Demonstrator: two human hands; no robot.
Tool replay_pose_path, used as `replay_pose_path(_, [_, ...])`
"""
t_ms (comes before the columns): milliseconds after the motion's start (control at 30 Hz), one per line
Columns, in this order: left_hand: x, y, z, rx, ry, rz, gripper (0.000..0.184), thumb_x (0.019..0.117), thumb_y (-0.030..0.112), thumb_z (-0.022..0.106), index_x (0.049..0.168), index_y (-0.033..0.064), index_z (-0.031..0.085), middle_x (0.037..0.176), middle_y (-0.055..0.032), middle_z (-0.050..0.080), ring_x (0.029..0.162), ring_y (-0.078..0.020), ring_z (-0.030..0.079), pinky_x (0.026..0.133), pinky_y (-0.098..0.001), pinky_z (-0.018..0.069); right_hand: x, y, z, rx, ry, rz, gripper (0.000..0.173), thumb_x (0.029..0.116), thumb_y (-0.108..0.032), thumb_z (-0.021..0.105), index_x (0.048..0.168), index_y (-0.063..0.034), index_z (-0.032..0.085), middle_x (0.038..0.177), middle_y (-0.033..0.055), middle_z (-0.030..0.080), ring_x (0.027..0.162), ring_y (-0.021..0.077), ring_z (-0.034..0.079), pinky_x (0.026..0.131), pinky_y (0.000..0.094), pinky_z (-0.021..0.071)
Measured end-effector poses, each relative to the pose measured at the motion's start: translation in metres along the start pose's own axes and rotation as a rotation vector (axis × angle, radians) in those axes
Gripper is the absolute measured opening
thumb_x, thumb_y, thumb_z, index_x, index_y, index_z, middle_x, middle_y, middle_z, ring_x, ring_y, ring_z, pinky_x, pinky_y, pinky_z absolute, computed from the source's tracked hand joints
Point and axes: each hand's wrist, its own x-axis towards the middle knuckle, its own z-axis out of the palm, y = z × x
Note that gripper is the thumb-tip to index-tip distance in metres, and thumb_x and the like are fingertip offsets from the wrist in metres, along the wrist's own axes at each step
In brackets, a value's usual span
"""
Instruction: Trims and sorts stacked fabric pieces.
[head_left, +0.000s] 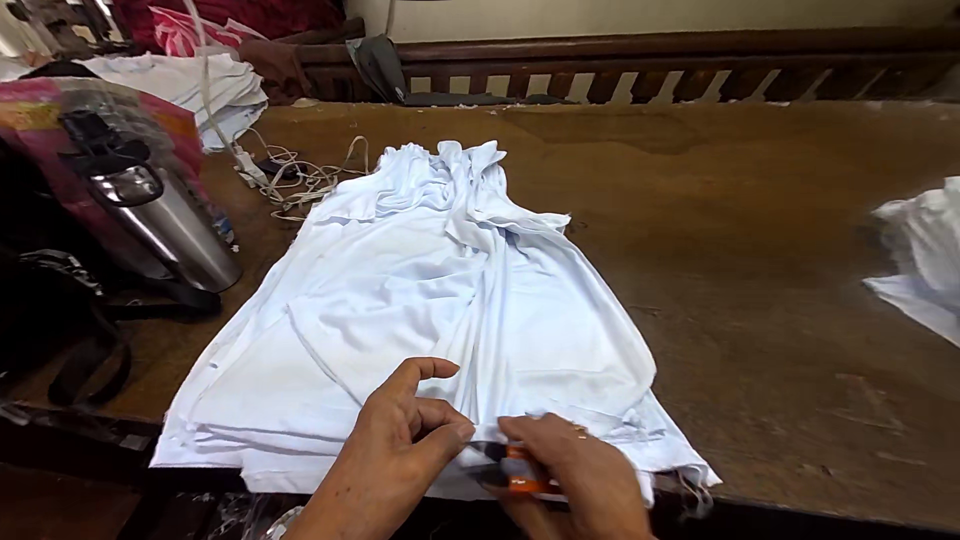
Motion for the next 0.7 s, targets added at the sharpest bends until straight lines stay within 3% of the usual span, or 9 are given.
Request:
replay_pose_path(67, [-0.001,-0.002,-0.001,0.04,-0.015,0.072,0.034,0.0926,0.011,0.068,0.126,0.0078,0.062,0.081,-0.0038,0.074,0.069,-0.0103,0.069,0.065,-0.0241,0.0569,0.003,-0.005,0.012,0.023,0.026,-0.083,0.02,0.1025,-0.023,0.056,0.103,-0.0063,0.067,0.079,0.0074,0.063,0.07,0.0174,0.062,0.06,0.0298,0.0516])
replay_pose_path(133, [0.0,-0.004,-0.007,0.115,-0.083,0.222,0.015,0.0958,0.009,0.064,0.109,0.0068,0.071,0.09,-0.0012,0.074,0.078,-0.0081,0.069,0.07,-0.0237,0.0588,0.006,-0.014,0.012,0.117,-0.011,-0.165,0.025,0.1039,-0.02,0.051,0.087,-0.0053,0.064,0.074,0.009,0.06,0.068,0.0211,0.061,0.059,0.0323,0.0512])
replay_pose_path(267, [0.003,0.008,-0.034,0.302,-0.059,0.4,0.024,0.0985,0.0,0.054,0.1,0.0066,0.077,0.103,-0.0008,0.075,0.097,-0.009,0.07,0.088,-0.0285,0.059,-0.003,-0.017,-0.008,0.103,-0.184,-0.207,0.035,0.1045,-0.029,0.054,0.079,-0.0062,0.061,0.07,0.0102,0.058,0.064,0.0245,0.06,0.055,0.0346,0.0473])
replay_pose_path(333, [0.005,0.022,-0.05,0.408,0.124,0.402,0.026,0.0957,-0.006,0.048,0.1,-0.0023,0.073,0.102,-0.0012,0.074,0.097,-0.0052,0.069,0.089,-0.0262,0.0578,-0.014,-0.007,-0.03,-0.011,-0.192,-0.115,0.029,0.1019,-0.027,0.059,0.081,-0.0073,0.062,0.071,0.009,0.059,0.066,0.0233,0.062,0.056,0.0351,0.0496])
replay_pose_path(400, [0.005,0.038,-0.061,0.552,0.35,0.37,0.022,0.096,-0.007,0.046,0.105,-0.0151,0.065,0.106,-0.0123,0.069,0.101,-0.0072,0.065,0.092,-0.0259,0.0544,-0.028,0.012,-0.056,-0.126,-0.16,0.042,0.018,0.0991,-0.024,0.062,0.092,-0.008,0.065,0.077,0.006,0.065,0.069,0.018,0.066,0.058,0.0343,0.0549])
replay_pose_path(467, [0.004,0.047,-0.064,0.692,0.548,0.257,0.03,0.0981,-0.004,0.049,0.122,-0.0217,0.055,0.129,-0.0299,0.058,0.119,-0.0229,0.058,0.102,-0.0347,0.0477,-0.039,0.035,-0.077,-0.194,-0.096,0.215,0.017,0.0935,-0.021,0.065,0.107,-0.011,0.07,0.077,0.0006,0.067,0.064,0.0111,0.062,0.056,0.0319,0.0542])
replay_pose_path(533, [0.004,0.041,-0.063,0.754,0.61,0.259,0.043,0.099,0.002,0.053,0.135,-0.0192,0.048,0.146,-0.0335,0.046,0.135,-0.0321,0.049,0.111,-0.0407,0.0428,-0.044,0.053,-0.088,-0.254,-0.077,0.33,0.024,0.0907,-0.026,0.07,0.113,-0.0169,0.072,0.078,-0.0044,0.068,0.062,0.0055,0.06,0.055,0.0279,0.0535])
replay_pose_path(633, [0.012,0.012,-0.039,0.784,0.466,0.54,0.037,0.0951,0.018,0.063,0.123,-0.0071,0.063,0.131,-0.0226,0.059,0.117,-0.0222,0.062,0.091,-0.0361,0.0558,-0.044,0.066,-0.075,-0.374,-0.113,0.349,0.029,0.0894,-0.032,0.069,0.114,-0.0172,0.074,0.082,-0.0043,0.071,0.067,0.009,0.065,0.059,0.0338,0.0565])
replay_pose_path(700, [0.021,-0.006,0.004,0.714,0.282,0.575,0.029,0.0922,0.023,0.07,0.113,0.0016,0.071,0.122,-0.0131,0.065,0.108,-0.0185,0.065,0.085,-0.0353,0.0589,-0.042,0.071,-0.065,-0.42,-0.143,0.299,0.021,0.0879,-0.023,0.066,0.105,-0.015,0.075,0.082,-0.0016,0.071,0.069,0.0143,0.069,0.058,0.0397,0.0578])
